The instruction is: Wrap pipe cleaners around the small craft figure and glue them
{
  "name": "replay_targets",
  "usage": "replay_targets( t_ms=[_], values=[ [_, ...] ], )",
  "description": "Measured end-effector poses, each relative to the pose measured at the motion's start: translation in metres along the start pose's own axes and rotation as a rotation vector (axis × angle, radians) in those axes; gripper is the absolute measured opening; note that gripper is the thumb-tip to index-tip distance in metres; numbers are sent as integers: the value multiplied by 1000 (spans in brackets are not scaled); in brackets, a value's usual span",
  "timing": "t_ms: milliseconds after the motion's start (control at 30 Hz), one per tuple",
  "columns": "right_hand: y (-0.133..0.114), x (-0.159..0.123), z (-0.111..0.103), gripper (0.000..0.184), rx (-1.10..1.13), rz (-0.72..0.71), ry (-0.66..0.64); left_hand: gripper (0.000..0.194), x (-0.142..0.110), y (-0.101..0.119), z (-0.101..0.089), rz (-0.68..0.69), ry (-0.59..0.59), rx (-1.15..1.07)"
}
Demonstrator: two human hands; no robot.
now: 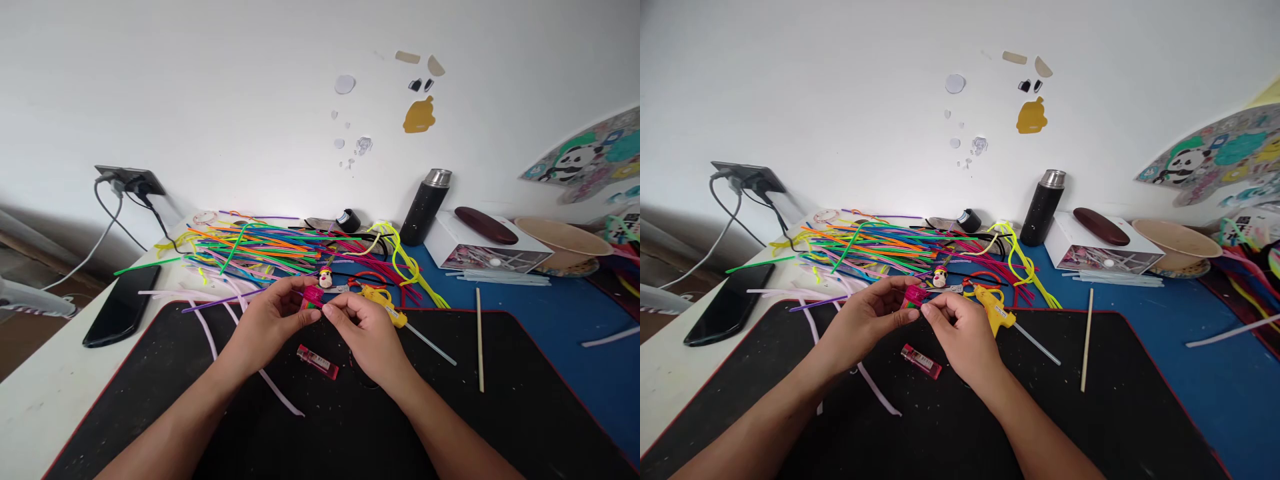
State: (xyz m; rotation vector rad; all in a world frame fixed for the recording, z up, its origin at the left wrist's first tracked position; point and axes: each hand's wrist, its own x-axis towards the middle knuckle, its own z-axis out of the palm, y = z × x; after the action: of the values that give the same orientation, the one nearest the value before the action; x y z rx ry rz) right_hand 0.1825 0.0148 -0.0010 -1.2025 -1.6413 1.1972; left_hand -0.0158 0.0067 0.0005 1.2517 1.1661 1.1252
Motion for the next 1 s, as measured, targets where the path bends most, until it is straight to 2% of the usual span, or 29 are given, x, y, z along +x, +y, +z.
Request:
replay_targets(
  t_ms=[267,367,633,1000],
  values=[
    [1,2,0,27,-19,9,27,46,-2,-6,-1,45,41,228],
    [1,2,0,27,-11,19,21,48,-2,-6,-1,35,36,232],
    [-2,1,1,27,-21,24,9,52,1,-2,-1,-37,11,28],
    [-2,2,1,26,32,32,-2,46,1,4,4,-139,24,-317]
  ],
)
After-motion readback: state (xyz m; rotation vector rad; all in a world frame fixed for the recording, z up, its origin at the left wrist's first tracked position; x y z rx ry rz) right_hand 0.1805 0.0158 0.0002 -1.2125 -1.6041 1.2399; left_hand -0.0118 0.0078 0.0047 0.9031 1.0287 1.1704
